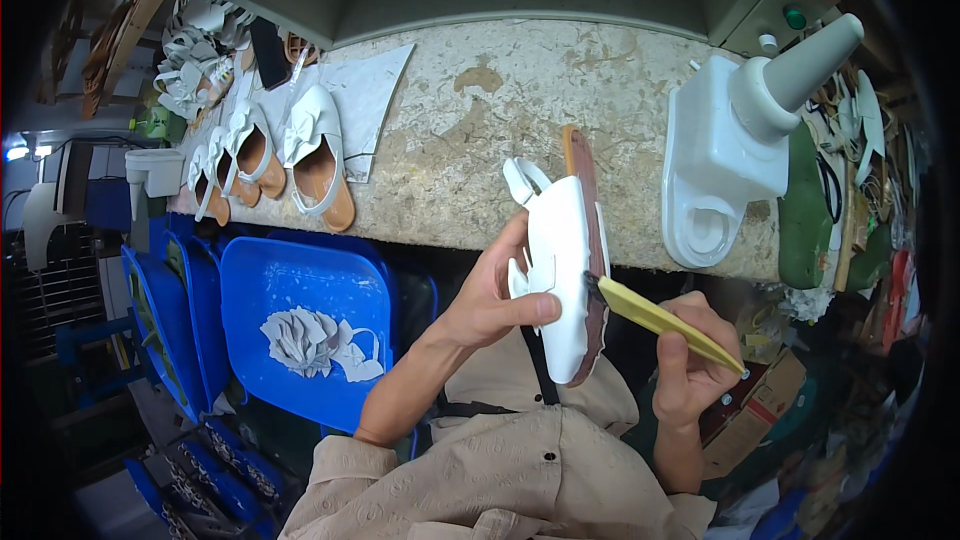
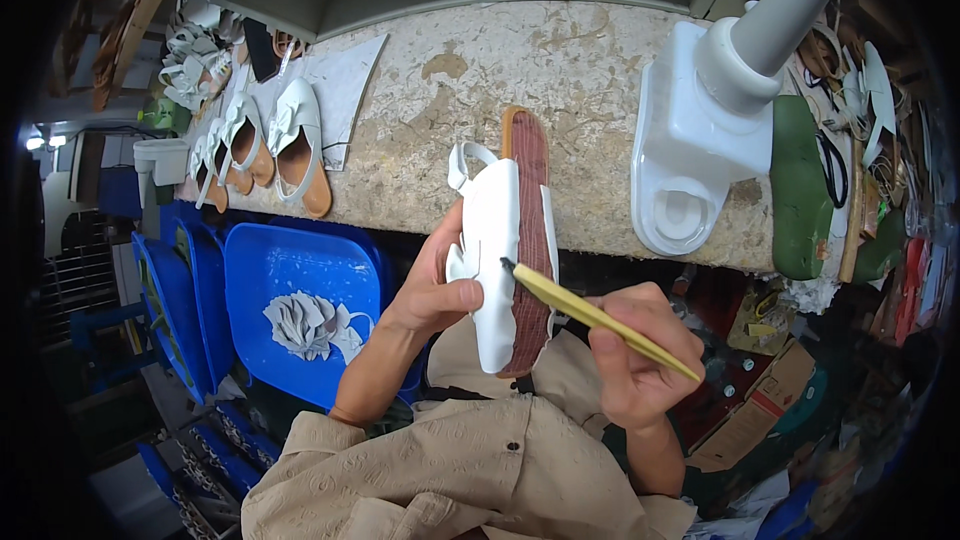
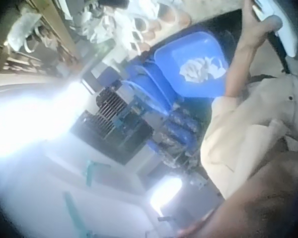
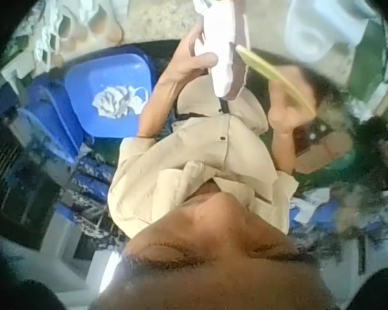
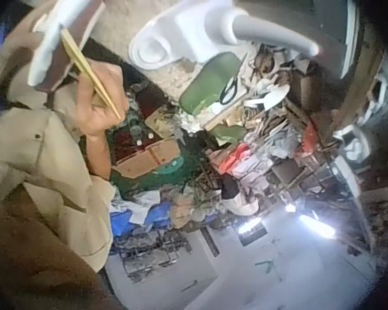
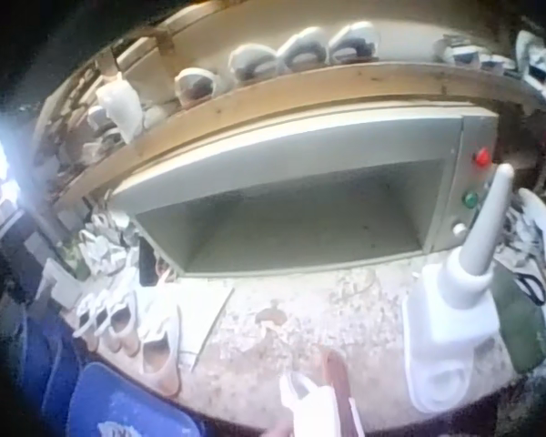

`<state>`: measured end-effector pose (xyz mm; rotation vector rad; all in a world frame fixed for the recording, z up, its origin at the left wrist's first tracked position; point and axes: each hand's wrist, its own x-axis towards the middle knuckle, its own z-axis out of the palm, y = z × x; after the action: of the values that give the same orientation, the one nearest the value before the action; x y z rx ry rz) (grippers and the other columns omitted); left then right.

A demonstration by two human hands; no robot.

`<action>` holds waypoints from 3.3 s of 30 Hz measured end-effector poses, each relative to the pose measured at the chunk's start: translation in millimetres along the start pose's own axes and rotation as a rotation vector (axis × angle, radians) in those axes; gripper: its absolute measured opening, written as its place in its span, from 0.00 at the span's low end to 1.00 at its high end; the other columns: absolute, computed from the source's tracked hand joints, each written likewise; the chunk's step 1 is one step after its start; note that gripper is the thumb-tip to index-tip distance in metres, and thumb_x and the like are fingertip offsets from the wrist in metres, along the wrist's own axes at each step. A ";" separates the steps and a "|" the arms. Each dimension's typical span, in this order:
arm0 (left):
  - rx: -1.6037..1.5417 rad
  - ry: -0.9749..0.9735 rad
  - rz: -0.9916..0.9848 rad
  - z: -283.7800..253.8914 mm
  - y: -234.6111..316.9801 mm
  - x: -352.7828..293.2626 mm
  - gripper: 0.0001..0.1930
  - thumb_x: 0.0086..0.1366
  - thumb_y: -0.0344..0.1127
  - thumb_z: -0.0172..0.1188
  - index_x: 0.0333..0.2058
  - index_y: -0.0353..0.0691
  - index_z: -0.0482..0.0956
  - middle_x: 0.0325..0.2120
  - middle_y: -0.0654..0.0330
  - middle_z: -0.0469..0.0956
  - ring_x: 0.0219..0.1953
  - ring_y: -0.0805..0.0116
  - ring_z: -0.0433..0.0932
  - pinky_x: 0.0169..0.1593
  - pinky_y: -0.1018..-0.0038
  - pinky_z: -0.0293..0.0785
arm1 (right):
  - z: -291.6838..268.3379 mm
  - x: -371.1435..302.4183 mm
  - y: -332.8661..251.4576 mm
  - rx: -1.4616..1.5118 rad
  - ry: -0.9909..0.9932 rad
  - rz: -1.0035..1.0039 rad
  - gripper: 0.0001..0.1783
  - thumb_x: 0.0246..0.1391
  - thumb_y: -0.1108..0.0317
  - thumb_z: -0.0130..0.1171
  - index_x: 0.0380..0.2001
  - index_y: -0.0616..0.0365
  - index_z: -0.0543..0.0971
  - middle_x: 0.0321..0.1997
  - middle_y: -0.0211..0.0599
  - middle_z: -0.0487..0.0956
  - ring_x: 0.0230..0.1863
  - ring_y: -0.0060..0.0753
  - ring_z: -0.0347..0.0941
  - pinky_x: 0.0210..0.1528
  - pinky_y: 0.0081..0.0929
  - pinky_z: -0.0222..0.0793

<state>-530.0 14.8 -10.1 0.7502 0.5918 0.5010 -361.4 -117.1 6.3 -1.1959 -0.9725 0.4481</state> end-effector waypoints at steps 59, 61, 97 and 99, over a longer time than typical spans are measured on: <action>-0.180 0.022 0.002 0.5 -13.1 9.6 0.50 0.52 0.51 0.70 0.66 0.40 0.48 0.54 0.52 0.67 0.54 0.58 0.73 0.57 0.62 0.72 | -15.0 30.0 -7.9 0.163 -0.113 0.336 0.12 0.50 0.83 0.60 0.40 0.69 0.76 0.36 0.43 0.79 0.33 0.27 0.74 0.37 0.22 0.70; -0.218 -0.027 0.035 -0.2 -12.9 9.7 0.41 0.59 0.42 0.66 0.64 0.40 0.50 0.52 0.57 0.66 0.55 0.68 0.70 0.56 0.67 0.69 | -13.4 27.2 -5.1 0.125 -0.118 0.195 0.11 0.50 0.83 0.60 0.39 0.70 0.76 0.34 0.47 0.79 0.33 0.32 0.75 0.36 0.25 0.70; -0.134 0.128 -0.087 27.7 16.0 9.5 0.28 0.67 0.42 0.56 0.60 0.43 0.55 0.47 0.58 0.71 0.49 0.70 0.75 0.52 0.68 0.74 | -30.1 25.7 -15.0 -0.155 -0.293 -0.237 0.10 0.47 0.76 0.67 0.34 0.61 0.78 0.30 0.44 0.82 0.28 0.36 0.75 0.33 0.32 0.76; -0.116 0.123 -0.071 29.3 16.9 9.5 0.28 0.67 0.43 0.57 0.60 0.42 0.55 0.47 0.58 0.71 0.49 0.70 0.75 0.52 0.68 0.74 | -24.3 31.7 -22.3 -0.037 -0.259 -0.105 0.10 0.47 0.77 0.65 0.34 0.62 0.76 0.28 0.45 0.81 0.25 0.35 0.75 0.31 0.30 0.75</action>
<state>-507.4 17.3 16.7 0.5891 0.6959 0.5138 -328.5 -115.0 38.1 -1.1314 -1.2647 0.5120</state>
